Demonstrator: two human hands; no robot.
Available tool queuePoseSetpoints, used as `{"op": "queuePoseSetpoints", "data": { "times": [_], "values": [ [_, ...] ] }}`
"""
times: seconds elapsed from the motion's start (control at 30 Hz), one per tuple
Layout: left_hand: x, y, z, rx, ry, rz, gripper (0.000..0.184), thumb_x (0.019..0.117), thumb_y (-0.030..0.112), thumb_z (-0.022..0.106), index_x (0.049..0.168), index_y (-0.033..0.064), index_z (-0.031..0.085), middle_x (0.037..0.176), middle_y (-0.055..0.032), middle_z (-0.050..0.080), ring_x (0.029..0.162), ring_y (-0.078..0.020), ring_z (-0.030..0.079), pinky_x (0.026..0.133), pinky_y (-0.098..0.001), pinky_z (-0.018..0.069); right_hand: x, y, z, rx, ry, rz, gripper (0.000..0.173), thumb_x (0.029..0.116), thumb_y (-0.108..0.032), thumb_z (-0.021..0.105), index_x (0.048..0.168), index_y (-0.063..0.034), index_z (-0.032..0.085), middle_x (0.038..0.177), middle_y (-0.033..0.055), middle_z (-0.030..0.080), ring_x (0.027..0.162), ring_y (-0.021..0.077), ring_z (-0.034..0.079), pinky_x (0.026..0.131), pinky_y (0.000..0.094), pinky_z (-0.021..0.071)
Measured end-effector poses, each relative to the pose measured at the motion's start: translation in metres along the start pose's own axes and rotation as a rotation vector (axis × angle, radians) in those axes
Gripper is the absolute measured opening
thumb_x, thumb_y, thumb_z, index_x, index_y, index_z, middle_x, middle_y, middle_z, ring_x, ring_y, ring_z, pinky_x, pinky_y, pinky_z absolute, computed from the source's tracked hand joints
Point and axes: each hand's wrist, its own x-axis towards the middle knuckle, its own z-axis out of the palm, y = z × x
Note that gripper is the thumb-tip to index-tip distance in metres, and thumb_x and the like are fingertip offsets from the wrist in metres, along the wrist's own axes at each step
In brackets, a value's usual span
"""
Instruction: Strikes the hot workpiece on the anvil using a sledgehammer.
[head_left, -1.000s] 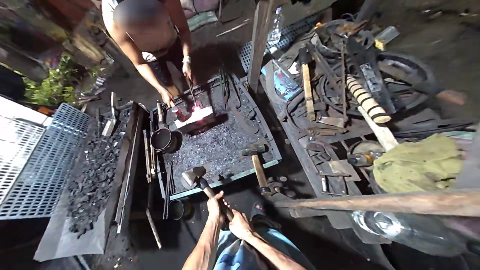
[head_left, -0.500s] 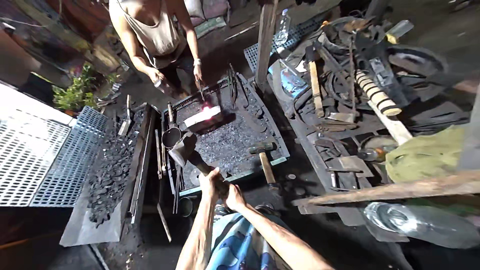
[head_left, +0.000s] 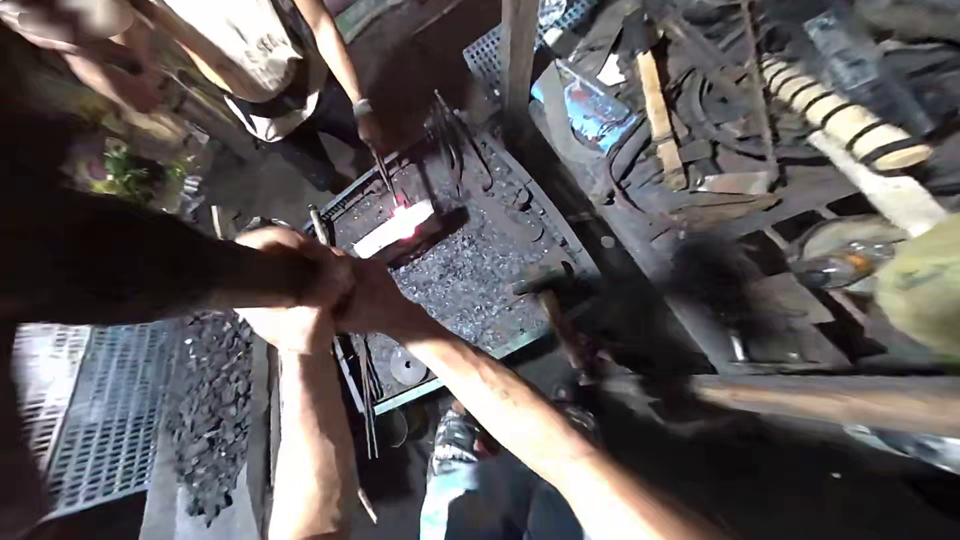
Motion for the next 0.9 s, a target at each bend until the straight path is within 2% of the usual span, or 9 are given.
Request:
{"op": "queuePoseSetpoints", "data": {
  "times": [0.1,0.17,0.3,0.47,0.6,0.67,0.77,0.8,0.9],
  "values": [
    [0.03,-0.114,-0.019,-0.075,-0.131,-0.017,0.039,0.086,0.014,0.077,0.118,0.016,0.055,0.089,0.0033,0.063,0.069,-0.0096,0.059,0.061,-0.0271,0.0554,0.046,0.105,0.012,-0.014,0.137,0.019,0.048,0.0658,-0.032,0.089,0.102,-0.0052,0.072,0.086,0.0095,0.074,0.079,0.0248,0.072,0.066,0.0519,0.057],
    [-0.01,-0.244,-0.023,-0.095,-0.041,-0.162,0.036,0.0867,0.013,0.076,0.117,0.0098,0.056,0.089,0.0001,0.066,0.07,-0.0115,0.063,0.063,-0.0313,0.0576,-0.001,0.217,0.031,-0.126,0.122,0.258,0.047,0.0757,-0.031,0.084,0.115,-0.0082,0.072,0.094,0.0089,0.075,0.084,0.0242,0.072,0.071,0.0527,0.059],
    [-0.174,-0.43,-0.02,-0.149,0.18,-0.955,0.017,0.097,0.023,0.066,0.106,0.0077,0.063,0.066,-0.0013,0.059,0.051,-0.0138,0.057,0.05,-0.0344,0.0545,-0.15,0.342,0.071,-0.2,-0.091,1.101,0.033,0.0894,-0.032,0.07,0.116,-0.0131,0.069,0.098,0.0135,0.074,0.093,0.0324,0.072,0.078,0.0606,0.058],
    [-0.3,-0.315,0.001,-0.258,0.333,-1.182,0.031,0.086,0.021,0.072,0.103,0.001,0.057,0.063,-0.0087,0.061,0.051,-0.0205,0.062,0.051,-0.0386,0.0567,-0.281,0.254,0.066,-0.248,-0.363,1.14,0.049,0.0881,-0.033,0.065,0.136,-0.0227,0.063,0.105,0.0084,0.075,0.095,0.0296,0.073,0.083,0.0589,0.0581],
    [-0.324,-0.174,0.029,-0.265,0.389,-1.148,0.059,0.0731,0.027,0.09,0.113,0.0,0.056,0.081,-0.0131,0.069,0.067,-0.0235,0.069,0.064,-0.0425,0.0615,-0.34,0.149,0.044,-0.132,-0.277,1.014,0.047,0.079,-0.028,0.078,0.122,-0.0111,0.07,0.105,0.011,0.075,0.099,0.027,0.072,0.09,0.0534,0.0577],
    [-0.269,-0.121,0.02,-0.19,0.284,-0.919,0.057,0.0723,0.028,0.093,0.113,0.002,0.062,0.091,-0.0099,0.073,0.081,-0.0197,0.072,0.075,-0.0401,0.0625,-0.284,0.113,0.033,-0.068,-0.232,0.776,0.056,0.0841,-0.036,0.078,0.136,-0.0181,0.066,0.119,0.0043,0.075,0.109,0.0195,0.071,0.098,0.0494,0.0578],
    [-0.131,-0.063,-0.014,-0.095,0.186,-0.53,0.048,0.0649,0.025,0.097,0.102,0.0113,0.069,0.089,0.0,0.075,0.083,-0.0115,0.073,0.078,-0.0333,0.0634,-0.118,0.054,0.014,-0.087,-0.245,0.395,0.053,0.0923,-0.035,0.069,0.141,-0.0133,0.064,0.126,0.0111,0.073,0.109,0.0278,0.072,0.091,0.0543,0.057],
    [-0.081,-0.055,-0.027,-0.127,0.112,-0.408,0.038,0.0673,0.027,0.095,0.095,0.0158,0.071,0.082,0.0016,0.074,0.076,-0.0111,0.072,0.072,-0.0324,0.062,-0.065,0.044,0.012,-0.121,-0.235,0.26,0.053,0.0913,-0.036,0.071,0.139,-0.0136,0.066,0.123,0.0114,0.074,0.105,0.028,0.072,0.086,0.0535,0.0573],
    [0.044,-0.082,-0.052,-0.23,-0.204,0.043,0.034,0.0846,0.036,0.083,0.109,0.0176,0.068,0.08,0.0013,0.068,0.065,-0.0137,0.064,0.061,-0.035,0.0582,0.059,0.06,0.016,-0.138,-0.083,0.013,0.057,0.0761,-0.035,0.086,0.127,-0.0146,0.07,0.103,0.0063,0.074,0.088,0.0234,0.071,0.072,0.0494,0.058]
  ]
}}
